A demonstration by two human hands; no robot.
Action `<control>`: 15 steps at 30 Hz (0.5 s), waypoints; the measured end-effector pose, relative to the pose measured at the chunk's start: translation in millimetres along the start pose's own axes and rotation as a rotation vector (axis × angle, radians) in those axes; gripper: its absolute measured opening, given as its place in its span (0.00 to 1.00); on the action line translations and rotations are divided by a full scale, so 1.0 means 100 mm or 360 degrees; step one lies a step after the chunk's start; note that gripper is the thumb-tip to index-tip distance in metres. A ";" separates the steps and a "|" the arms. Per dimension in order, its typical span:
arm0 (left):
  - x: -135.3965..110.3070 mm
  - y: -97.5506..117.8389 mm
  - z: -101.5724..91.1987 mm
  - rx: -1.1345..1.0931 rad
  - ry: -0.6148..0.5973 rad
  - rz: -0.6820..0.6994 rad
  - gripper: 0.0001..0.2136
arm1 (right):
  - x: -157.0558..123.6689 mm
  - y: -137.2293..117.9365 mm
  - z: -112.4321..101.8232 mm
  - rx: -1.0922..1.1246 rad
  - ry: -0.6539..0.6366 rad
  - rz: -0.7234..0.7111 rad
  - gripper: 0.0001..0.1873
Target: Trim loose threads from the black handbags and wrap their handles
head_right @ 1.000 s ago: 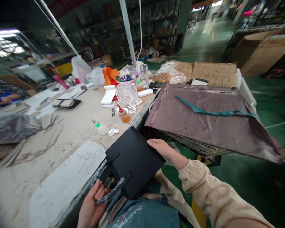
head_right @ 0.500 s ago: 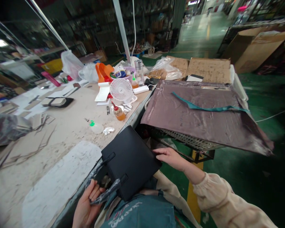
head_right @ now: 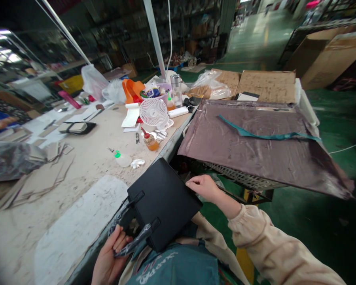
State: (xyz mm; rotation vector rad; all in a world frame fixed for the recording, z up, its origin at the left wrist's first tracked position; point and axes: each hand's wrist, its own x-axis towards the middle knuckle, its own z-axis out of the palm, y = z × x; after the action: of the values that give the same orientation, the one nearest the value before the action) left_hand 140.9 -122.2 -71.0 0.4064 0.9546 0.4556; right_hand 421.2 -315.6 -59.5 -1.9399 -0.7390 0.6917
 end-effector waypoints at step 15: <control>0.03 0.00 -0.03 -0.0006 0.0020 -0.0011 0.12 | -0.16 0.09 -0.08 0.0359 -0.0173 0.0105 0.16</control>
State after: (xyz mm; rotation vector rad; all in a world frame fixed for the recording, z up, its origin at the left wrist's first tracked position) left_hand 139.9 -119.8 -74.9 0.3970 0.9667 0.4542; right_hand 418.9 -335.1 -61.1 -1.7374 -0.6357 0.8878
